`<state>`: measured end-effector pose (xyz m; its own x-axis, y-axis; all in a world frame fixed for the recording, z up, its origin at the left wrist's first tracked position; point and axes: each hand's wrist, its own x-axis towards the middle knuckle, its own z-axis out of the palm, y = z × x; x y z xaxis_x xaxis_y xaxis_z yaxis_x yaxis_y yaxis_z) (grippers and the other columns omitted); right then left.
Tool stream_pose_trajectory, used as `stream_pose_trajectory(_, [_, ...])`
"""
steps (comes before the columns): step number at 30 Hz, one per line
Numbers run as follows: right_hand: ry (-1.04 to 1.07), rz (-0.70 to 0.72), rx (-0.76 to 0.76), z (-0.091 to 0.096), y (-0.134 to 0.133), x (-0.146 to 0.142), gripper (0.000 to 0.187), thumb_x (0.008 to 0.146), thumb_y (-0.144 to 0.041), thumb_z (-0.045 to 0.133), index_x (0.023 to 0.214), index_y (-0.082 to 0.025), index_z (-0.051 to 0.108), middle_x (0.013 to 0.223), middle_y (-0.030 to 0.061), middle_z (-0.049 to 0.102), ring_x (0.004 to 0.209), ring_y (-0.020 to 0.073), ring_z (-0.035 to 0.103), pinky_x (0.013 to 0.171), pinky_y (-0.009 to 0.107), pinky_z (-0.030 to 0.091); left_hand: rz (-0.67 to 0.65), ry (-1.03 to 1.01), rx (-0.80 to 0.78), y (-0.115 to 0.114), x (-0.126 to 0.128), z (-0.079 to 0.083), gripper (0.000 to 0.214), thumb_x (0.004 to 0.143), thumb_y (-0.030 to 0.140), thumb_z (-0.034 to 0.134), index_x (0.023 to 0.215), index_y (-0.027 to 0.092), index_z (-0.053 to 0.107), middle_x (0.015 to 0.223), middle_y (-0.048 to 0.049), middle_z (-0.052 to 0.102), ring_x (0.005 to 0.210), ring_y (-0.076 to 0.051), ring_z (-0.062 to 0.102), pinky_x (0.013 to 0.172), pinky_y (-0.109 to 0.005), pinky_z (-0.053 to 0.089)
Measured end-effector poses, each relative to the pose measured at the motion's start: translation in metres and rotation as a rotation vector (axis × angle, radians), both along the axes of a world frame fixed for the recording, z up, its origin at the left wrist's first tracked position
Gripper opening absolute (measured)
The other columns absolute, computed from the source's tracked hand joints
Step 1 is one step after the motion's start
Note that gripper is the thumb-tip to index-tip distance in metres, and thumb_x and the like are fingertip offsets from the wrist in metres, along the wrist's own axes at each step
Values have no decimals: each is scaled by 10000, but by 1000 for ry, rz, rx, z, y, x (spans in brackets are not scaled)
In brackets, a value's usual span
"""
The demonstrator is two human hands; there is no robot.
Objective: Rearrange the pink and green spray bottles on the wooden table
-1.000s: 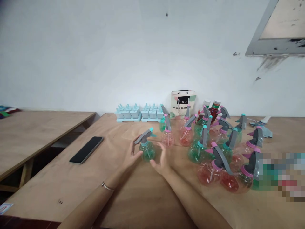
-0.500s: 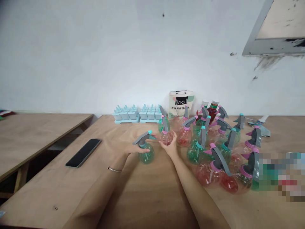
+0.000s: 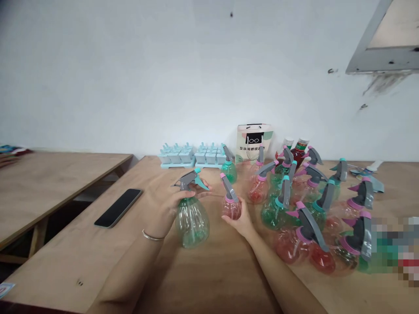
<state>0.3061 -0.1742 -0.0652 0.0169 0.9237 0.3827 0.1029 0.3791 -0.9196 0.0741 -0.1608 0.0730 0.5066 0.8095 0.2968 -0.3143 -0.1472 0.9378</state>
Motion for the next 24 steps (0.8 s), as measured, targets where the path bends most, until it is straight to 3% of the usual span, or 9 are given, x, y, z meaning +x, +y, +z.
stream_pose_trajectory(6, [-20, -13, -3, 4, -1, -1, 743, 625, -423, 811, 1231, -218, 434, 1219, 136, 630, 1165, 315, 620, 1036, 501, 479, 47, 83, 35, -10, 3, 18, 159, 598, 259, 698, 716, 161, 653, 730, -52, 686, 830, -242, 676, 778, -374, 528])
stream_pose_trajectory(12, [-31, -6, -4, 3, 0, -1, 745, 643, -459, 803, 1243, -231, 424, 1226, 128, 625, 1157, 305, 624, 1025, 483, 488, -38, -22, -155, -20, 15, 21, 187, 591, 268, 695, 754, 181, 667, 734, -32, 686, 778, -212, 670, 723, -336, 510])
stream_pose_trajectory(17, [-15, 8, -12, 3, 0, -1, 750, 638, -443, 813, 1242, -230, 422, 1235, 131, 627, 1169, 308, 621, 1032, 489, 485, 176, -72, -231, -17, 20, 16, 149, 581, 246, 681, 703, 166, 649, 657, -6, 653, 583, -116, 566, 605, -261, 445])
stream_pose_trajectory(22, [-37, 0, 10, 2, -1, 0, 724, 667, -454, 796, 1249, -238, 425, 1243, 119, 626, 1167, 294, 624, 1029, 478, 491, 18, 44, -223, -19, 18, 17, 210, 591, 261, 702, 783, 182, 666, 737, -22, 686, 738, -179, 637, 738, -314, 487])
stream_pose_trajectory(24, [-45, -5, 11, 1, 0, 0, 732, 669, -466, 795, 1256, -234, 426, 1243, 121, 622, 1171, 299, 618, 1030, 482, 488, 25, 55, -226, -19, 19, 16, 232, 591, 279, 709, 799, 188, 665, 724, -15, 679, 743, -180, 642, 743, -311, 492])
